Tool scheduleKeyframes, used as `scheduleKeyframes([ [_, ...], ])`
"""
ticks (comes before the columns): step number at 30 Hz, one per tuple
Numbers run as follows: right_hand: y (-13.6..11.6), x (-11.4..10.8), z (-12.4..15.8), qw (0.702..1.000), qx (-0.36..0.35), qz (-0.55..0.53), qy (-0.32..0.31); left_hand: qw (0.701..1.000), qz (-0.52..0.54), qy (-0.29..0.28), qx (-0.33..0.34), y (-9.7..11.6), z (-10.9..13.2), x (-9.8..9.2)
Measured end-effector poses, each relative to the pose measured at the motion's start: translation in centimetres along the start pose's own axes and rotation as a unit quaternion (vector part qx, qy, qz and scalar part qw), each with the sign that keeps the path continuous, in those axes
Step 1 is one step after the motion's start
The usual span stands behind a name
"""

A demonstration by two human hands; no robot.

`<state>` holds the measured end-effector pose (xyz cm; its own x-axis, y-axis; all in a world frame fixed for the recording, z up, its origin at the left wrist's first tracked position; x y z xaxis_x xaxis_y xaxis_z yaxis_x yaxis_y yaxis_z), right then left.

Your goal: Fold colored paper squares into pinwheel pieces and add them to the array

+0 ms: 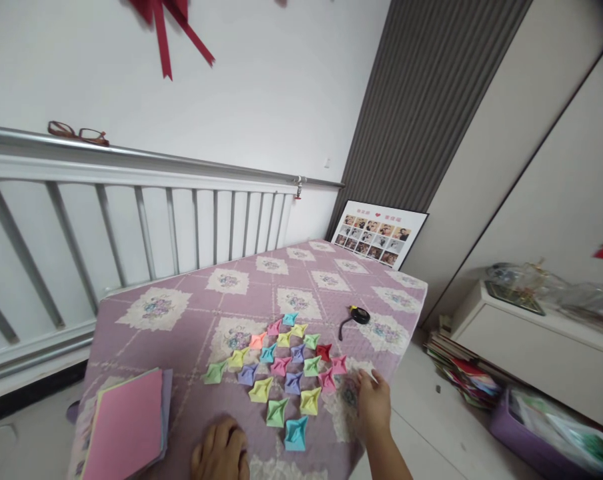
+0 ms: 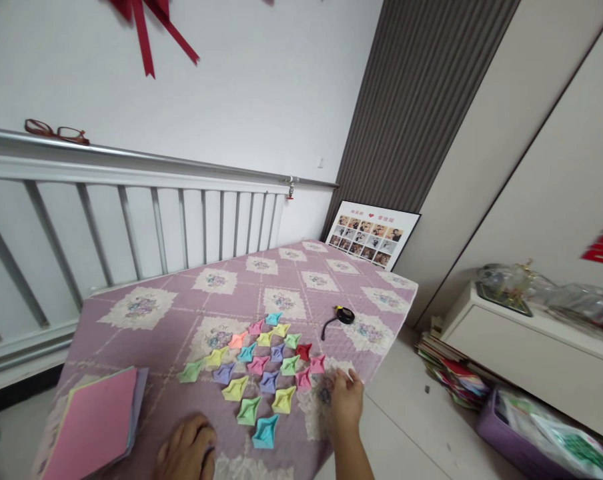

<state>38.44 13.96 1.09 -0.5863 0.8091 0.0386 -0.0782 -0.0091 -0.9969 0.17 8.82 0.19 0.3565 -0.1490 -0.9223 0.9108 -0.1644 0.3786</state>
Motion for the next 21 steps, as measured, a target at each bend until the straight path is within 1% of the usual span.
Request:
scheduleKeyframes([
  [3,0.5,-1.5,2.9,1.0,0.022,-0.01,0.013,1.0,0.012,0.009,0.006,0.0,0.2,-0.2],
  [6,0.1,-2.5,6.9,0.999,0.024,-0.009,0.038,0.999,0.028,0.02,0.011,0.1,0.3,-0.5],
  [8,-0.5,-2.0,10.5,0.999,0.01,-0.001,0.044,0.999,0.039,0.027,0.014,0.2,0.6,-0.8],
  [9,-0.8,-1.2,12.4,0.999,-0.002,0.007,0.032,0.998,0.045,0.032,0.015,0.3,0.7,-1.1],
  [10,-1.2,0.3,14.5,0.999,-0.023,0.022,-0.003,0.998,0.05,0.037,0.017,0.4,0.9,-1.3],
  [12,-1.7,4.0,19.0,0.992,-0.069,0.024,-0.107,0.996,0.065,0.061,0.02,0.6,1.3,-2.0],
  [13,-1.5,5.7,21.2,0.984,-0.079,0.025,-0.155,0.994,0.075,0.082,0.024,0.6,1.6,-2.4],
  [15,-0.3,8.4,24.8,0.97,-0.075,0.028,-0.231,0.991,0.098,0.086,0.03,0.6,2.0,-2.4],
  [16,0.5,9.2,26.2,0.963,-0.069,0.033,-0.258,0.99,0.111,0.078,0.027,0.4,2.2,-2.1],
  [18,2.2,9.9,27.7,0.954,-0.057,0.052,-0.29,0.989,0.132,0.062,0.026,-0.4,3.0,-1.4],
  [19,2.8,9.9,27.9,0.953,-0.057,0.062,-0.292,0.987,0.145,0.055,0.037,-0.7,3.5,-1.2],
  [20,3.4,10.0,28.0,0.948,-0.058,0.076,-0.304,0.985,0.154,0.042,0.061,-1.0,4.1,-0.9],
  [21,3.8,10.3,28.1,0.937,-0.061,0.097,-0.329,0.983,0.162,0.03,0.077,-1.5,4.8,-0.8],
])
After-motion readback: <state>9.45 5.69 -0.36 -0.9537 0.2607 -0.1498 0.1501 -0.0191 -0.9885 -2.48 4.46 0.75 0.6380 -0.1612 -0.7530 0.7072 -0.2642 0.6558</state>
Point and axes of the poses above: each hand's wrist, its own z-axis away from the middle knuckle, its own x-axis out of the palm, y = z × x, the point moved 8 cm from there along -z, towards the middle knuckle, and after that the axes turned 6 degrees about x, right-handed, at the moved point
